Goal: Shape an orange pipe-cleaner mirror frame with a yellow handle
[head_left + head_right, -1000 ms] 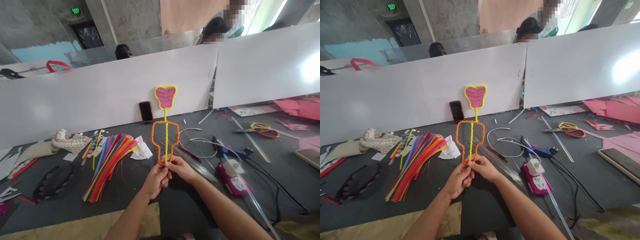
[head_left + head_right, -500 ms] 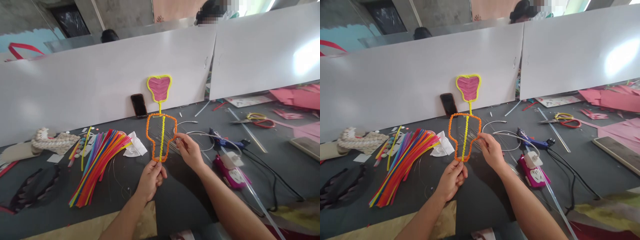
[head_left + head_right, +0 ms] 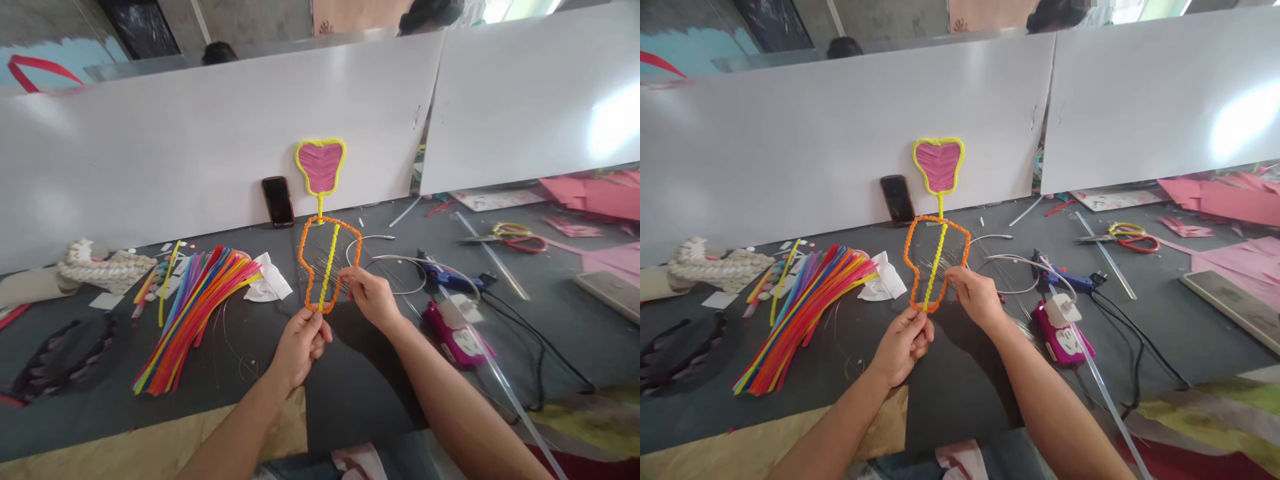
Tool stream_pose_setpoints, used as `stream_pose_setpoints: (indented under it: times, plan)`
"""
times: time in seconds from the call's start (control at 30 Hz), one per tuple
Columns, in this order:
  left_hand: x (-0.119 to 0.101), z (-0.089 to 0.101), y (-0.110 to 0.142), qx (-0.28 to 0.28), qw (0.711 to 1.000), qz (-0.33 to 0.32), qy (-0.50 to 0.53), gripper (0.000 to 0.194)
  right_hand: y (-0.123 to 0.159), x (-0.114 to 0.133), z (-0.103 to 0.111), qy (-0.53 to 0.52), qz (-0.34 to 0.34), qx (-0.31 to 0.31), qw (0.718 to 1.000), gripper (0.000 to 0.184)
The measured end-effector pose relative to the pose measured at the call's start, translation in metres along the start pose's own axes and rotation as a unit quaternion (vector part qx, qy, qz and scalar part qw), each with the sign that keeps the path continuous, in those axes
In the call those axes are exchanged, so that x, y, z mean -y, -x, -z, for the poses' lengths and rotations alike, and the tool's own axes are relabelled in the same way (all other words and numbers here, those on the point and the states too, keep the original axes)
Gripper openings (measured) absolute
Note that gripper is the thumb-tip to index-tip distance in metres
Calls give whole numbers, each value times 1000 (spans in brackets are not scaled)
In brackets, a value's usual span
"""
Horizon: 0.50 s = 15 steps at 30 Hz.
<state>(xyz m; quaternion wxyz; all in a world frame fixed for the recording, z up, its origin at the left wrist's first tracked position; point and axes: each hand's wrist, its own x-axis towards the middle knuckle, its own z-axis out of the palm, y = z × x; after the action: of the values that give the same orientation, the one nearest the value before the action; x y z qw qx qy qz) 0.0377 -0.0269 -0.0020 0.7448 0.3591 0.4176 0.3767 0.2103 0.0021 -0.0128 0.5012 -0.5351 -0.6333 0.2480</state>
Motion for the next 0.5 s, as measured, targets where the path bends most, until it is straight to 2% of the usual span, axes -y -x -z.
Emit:
stream_pose_setpoints:
  times: [0.1,0.2,0.27,0.37,0.43,0.5]
  plan:
    - [-1,0,0,2,1000,10,27,31,-1,4,-2,-70,-21,-36,997,16]
    - [-2,1,0,2,998,14,53,31,-1,11,-4,-236,-100,-81,963,19]
    - [-3,3,-1,4,998,17,64,31,0,15,-7,-342,-164,-55,924,21]
    - [-2,4,-1,9,997,20,70,32,2,17,-11,-451,-227,33,863,26]
    - [-1,4,-2,9,997,21,70,31,5,18,-14,-491,-240,73,835,25]
    - [0,3,-2,9,997,24,70,31,6,19,-15,-512,-245,92,818,24]
